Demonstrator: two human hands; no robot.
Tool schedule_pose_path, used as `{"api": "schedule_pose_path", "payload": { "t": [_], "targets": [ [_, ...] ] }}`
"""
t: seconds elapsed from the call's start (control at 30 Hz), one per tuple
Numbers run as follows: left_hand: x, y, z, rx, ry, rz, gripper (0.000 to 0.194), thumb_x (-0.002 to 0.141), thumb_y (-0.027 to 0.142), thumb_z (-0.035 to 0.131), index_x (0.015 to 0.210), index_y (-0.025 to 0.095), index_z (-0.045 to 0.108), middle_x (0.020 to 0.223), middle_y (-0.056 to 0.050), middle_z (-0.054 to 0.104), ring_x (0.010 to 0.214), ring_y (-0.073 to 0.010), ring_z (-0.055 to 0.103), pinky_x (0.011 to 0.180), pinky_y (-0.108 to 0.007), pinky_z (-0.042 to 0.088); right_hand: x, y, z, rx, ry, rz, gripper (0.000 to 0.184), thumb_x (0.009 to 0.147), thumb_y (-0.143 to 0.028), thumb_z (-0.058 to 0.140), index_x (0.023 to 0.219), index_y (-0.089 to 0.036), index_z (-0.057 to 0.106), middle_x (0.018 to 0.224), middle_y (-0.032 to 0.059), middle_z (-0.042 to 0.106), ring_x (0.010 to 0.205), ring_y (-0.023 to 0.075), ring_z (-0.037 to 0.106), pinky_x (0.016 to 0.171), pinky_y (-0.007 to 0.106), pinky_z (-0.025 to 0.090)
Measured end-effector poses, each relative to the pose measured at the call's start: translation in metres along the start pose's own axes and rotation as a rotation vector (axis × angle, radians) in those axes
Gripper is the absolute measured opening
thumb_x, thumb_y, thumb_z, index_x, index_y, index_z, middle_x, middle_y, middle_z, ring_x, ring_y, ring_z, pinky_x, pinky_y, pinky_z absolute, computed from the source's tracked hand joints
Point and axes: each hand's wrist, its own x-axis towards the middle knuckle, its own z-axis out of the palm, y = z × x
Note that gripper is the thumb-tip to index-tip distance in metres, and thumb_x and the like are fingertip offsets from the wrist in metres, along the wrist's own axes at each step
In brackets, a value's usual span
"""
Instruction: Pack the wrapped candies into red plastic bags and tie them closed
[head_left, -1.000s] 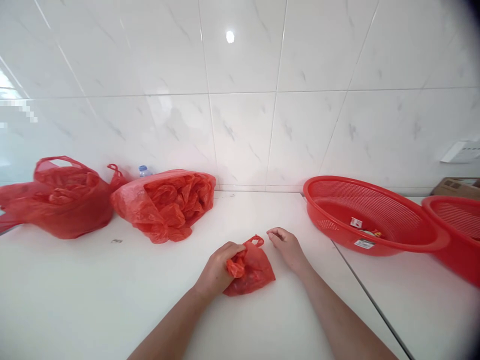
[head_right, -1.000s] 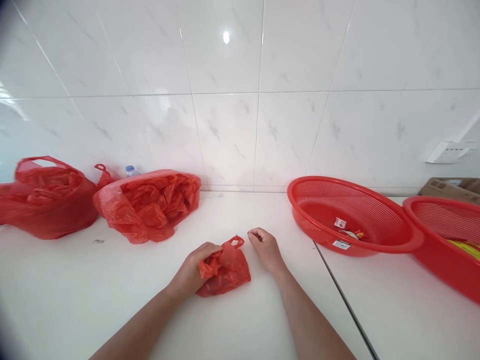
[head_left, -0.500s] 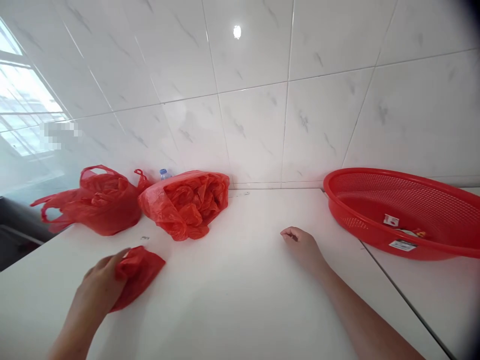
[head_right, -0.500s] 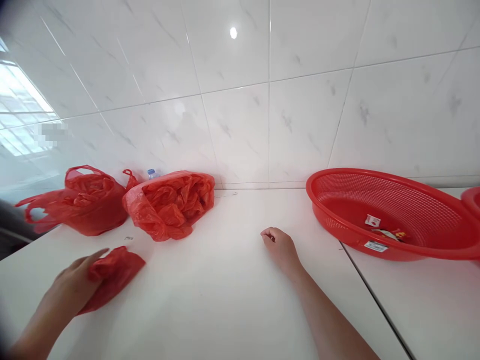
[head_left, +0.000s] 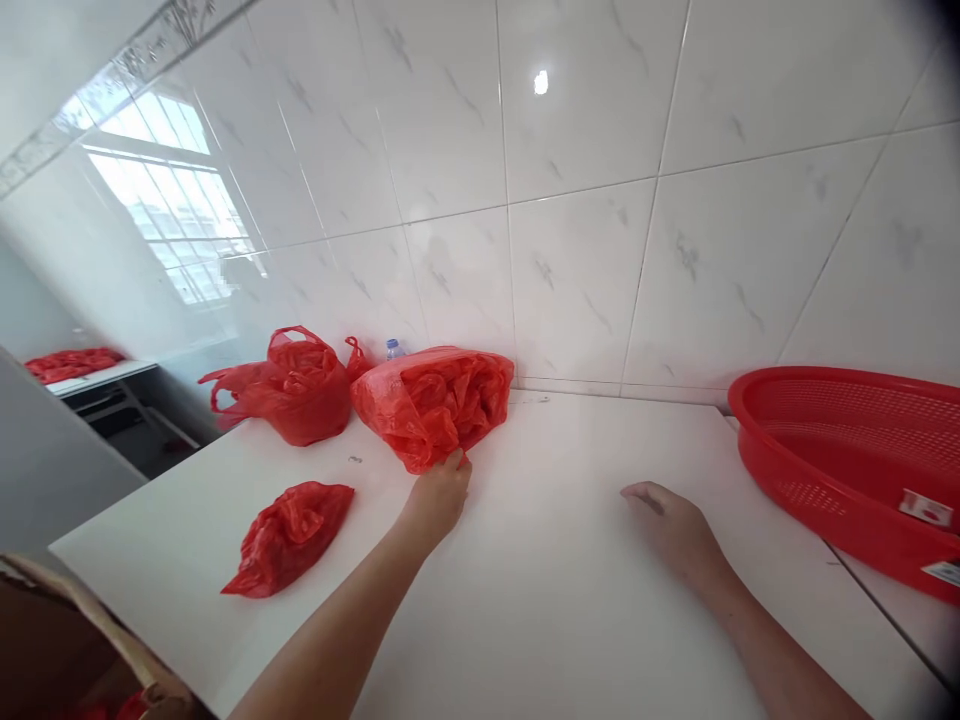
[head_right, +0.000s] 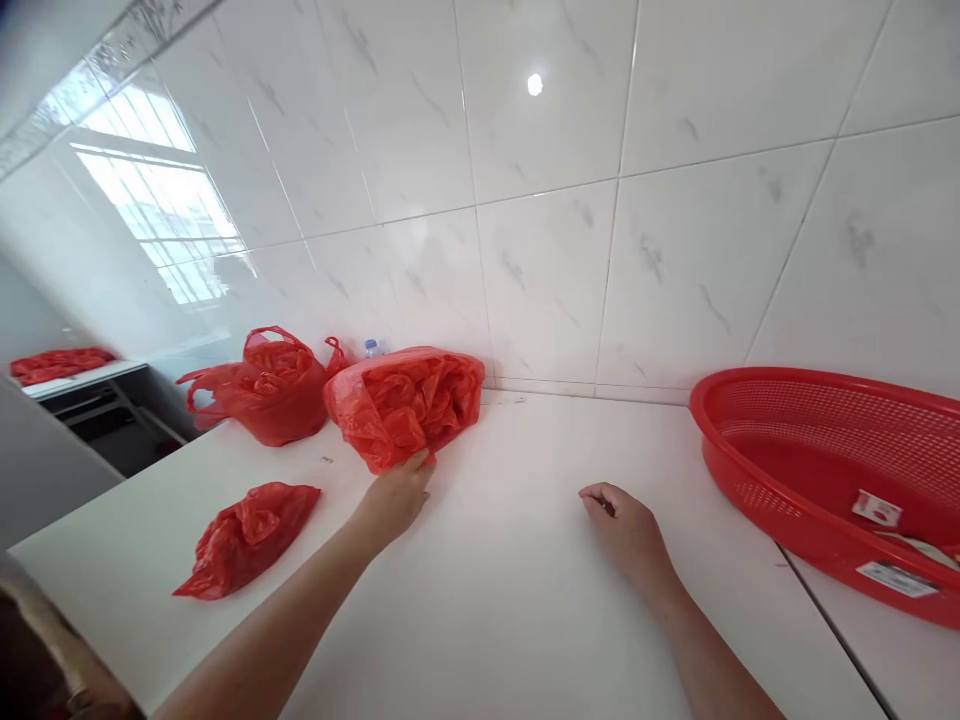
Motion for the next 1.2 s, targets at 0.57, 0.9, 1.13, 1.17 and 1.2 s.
{"api": "schedule_pose_path", "payload": {
  "t": [0.57, 0.9, 1.13, 1.17, 1.2],
  "targets": [
    [-0.004, 0.085, 0.018, -0.169, 0.329, 0.667, 0.023, 0.083, 0.005, 0.041, 0.094, 0.016, 0.058, 0.088, -0.006, 0.059, 0.077, -0.0171, 0.051, 0.066, -0.029, 0.043, -0.008, -0.012, 0.012, 0.162, -0.058, -0.183, 0.040, 0.082, -0.055, 0.044, 0.100, -0.024, 0.062, 0.086, 0.0029, 0.066, 0.079, 0.0203, 0.059, 0.070, 0.030, 0.045],
    [-0.010, 0.133, 0.034, -0.472, 0.351, 0.867, 0.018, 0.081, 0.011, 0.047, 0.092, 0.017, 0.060, 0.111, -0.010, 0.060, 0.088, -0.0182, 0.056, 0.077, -0.032, 0.049, -0.001, -0.011, -0.003, 0.746, -0.161, -0.077, 0.022, 0.068, -0.027, 0.061, 0.088, -0.018, 0.061, 0.081, 0.0026, 0.063, 0.076, 0.0173, 0.057, 0.068, 0.028, 0.045],
    [0.023, 0.111, 0.034, -1.268, 0.316, -0.069, 0.051, 0.083, 0.049, 0.052, 0.127, 0.025, 0.042, 0.136, -0.015, 0.040, 0.114, -0.0274, 0.049, 0.088, -0.044, 0.046, 0.010, 0.004, -0.003, 0.955, -0.165, 0.003, 0.014, 0.056, -0.013, 0.061, 0.069, -0.018, 0.059, 0.065, -0.0016, 0.058, 0.064, 0.0135, 0.051, 0.061, 0.026, 0.040],
    [0.029, 0.114, 0.032, -1.471, 0.156, -0.160, 0.054, 0.083, 0.056, 0.048, 0.126, 0.024, 0.043, 0.133, -0.015, 0.043, 0.112, -0.0277, 0.052, 0.085, -0.043, 0.047, 0.009, 0.003, -0.004, 0.931, -0.179, -0.007, 0.013, 0.056, -0.014, 0.063, 0.068, -0.018, 0.059, 0.064, -0.0016, 0.058, 0.064, 0.0134, 0.051, 0.062, 0.027, 0.040],
    [0.035, 0.117, 0.031, -1.668, -0.026, -0.187, 0.057, 0.083, 0.061, 0.043, 0.125, 0.023, 0.044, 0.129, -0.016, 0.047, 0.108, -0.0275, 0.054, 0.082, -0.042, 0.048, 0.006, 0.001, -0.004, 0.892, -0.200, -0.024, 0.011, 0.058, -0.017, 0.064, 0.067, -0.017, 0.059, 0.065, -0.0012, 0.058, 0.065, 0.0138, 0.051, 0.063, 0.028, 0.041]
  ]
}}
